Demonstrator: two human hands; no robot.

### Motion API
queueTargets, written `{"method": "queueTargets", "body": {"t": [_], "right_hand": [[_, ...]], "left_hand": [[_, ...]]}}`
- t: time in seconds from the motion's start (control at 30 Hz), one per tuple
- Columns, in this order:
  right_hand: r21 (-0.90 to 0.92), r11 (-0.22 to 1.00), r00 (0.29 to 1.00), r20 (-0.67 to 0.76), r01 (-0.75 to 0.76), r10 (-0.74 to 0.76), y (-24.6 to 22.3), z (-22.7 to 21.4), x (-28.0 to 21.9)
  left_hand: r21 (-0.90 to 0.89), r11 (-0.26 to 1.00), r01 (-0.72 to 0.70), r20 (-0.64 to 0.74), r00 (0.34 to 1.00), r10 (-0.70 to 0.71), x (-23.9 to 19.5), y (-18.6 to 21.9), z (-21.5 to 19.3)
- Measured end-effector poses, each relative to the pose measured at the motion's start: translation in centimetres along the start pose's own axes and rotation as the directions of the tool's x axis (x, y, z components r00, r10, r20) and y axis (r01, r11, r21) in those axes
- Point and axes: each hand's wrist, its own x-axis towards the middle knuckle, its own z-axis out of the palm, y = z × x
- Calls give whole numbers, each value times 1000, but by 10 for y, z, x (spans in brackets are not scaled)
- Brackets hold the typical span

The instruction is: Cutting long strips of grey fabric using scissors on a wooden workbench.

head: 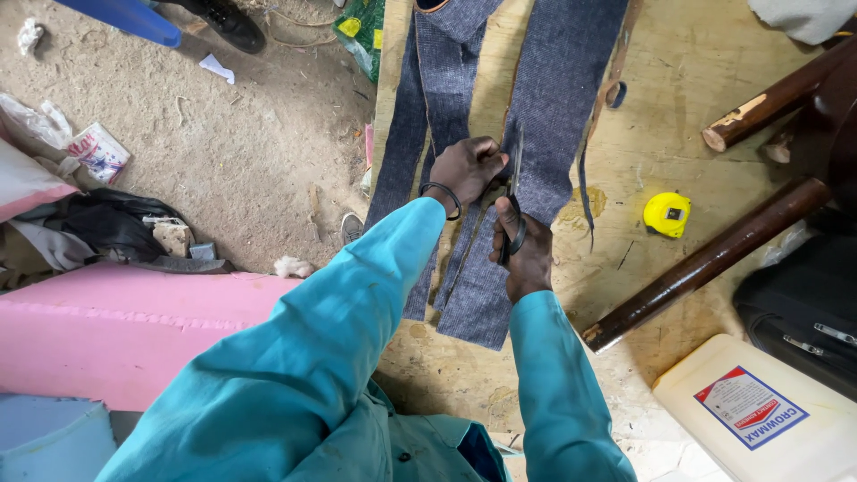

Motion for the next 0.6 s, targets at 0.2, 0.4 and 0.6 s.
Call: {"method": "queueTargets", "body": {"t": [0.2,0.4,0.6], "right_hand": [[-37,998,998,32,-46,47,4,-3,2],[-108,992,972,218,-63,86,-42,-11,10],[3,998,993,108,-58,58,-13,-3,40]], "left_hand": [[-88,996,-14,-5,1000,14,12,-18,4],[-68,995,-68,-7,998,68,-3,-2,-6],[-24,997,-76,-4,997,76,-5,-1,-7]]}}
